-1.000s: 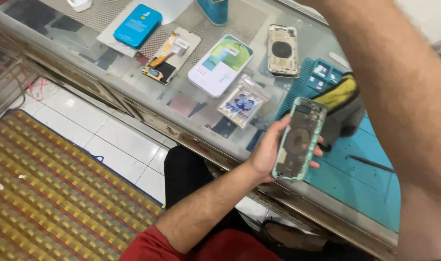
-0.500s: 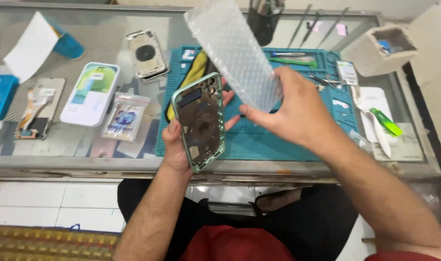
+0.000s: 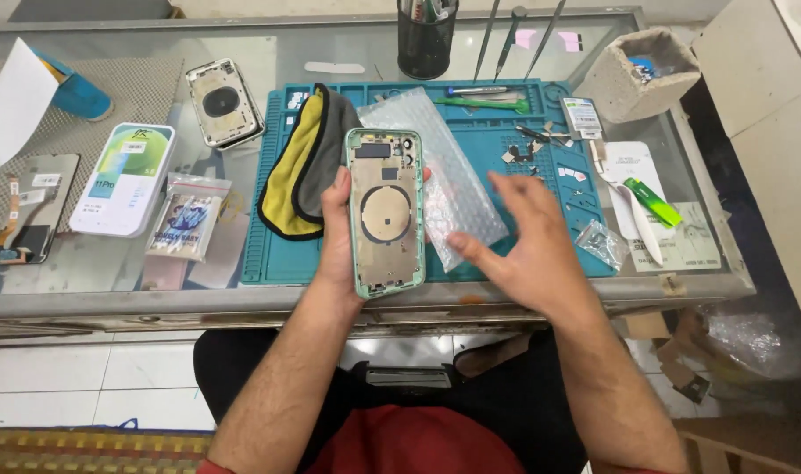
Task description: Repairing a mobile phone by inspecting the internal housing, cleaning the surface with a cloth, and preparing it for assembly.
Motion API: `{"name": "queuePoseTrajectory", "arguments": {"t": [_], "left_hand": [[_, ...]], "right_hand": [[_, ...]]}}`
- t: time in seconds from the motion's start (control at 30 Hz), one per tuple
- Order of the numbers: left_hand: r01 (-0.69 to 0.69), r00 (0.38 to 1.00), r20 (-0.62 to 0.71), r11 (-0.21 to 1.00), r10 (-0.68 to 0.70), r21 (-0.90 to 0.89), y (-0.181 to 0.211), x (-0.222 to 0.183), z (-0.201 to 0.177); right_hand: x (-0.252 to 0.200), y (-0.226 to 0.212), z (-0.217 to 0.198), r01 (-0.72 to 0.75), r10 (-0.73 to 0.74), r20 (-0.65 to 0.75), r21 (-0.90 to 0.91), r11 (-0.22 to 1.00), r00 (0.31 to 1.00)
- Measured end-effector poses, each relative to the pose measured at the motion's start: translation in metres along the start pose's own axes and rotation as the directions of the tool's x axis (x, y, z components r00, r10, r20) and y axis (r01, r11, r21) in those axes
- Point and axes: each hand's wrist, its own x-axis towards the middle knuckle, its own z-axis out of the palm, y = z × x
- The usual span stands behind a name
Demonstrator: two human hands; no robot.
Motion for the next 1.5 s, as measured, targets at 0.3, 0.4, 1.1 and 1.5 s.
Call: {"name": "queuePoseTrajectory", "arguments": {"t": [0.3,0.4,1.1,1.5], "left_hand": [[0.087,0.993,0.065,0.983,-0.099,0.159,-0.019,0.000,-0.006],[0.097,0.995,-0.018,0.951,-0.095,0.294,0.001,-0.012,0.018],[0.246,0.715,0.643,0.960,-0.275,0.136,0.002,-0.034,-0.037],[0.320,0.648,0.652,0.918,-0.394,0.236,-0.005,-0.038,-0.035]], "right_hand": [[0.035,-0.004,0.010,0.212,-0.152,-0.255,0.230,0.950,0.955],[0.041,0.012,0.012,0.134,-0.054,-0.192,0.431,0.892,0.980],[0.032,-0.002,-0.068,0.221,0.440,-0.462,0.840,0.495,0.770],[0.028,-0.009,-0.049,0.189,0.311,-0.434,0.789,0.585,0.846]]}}
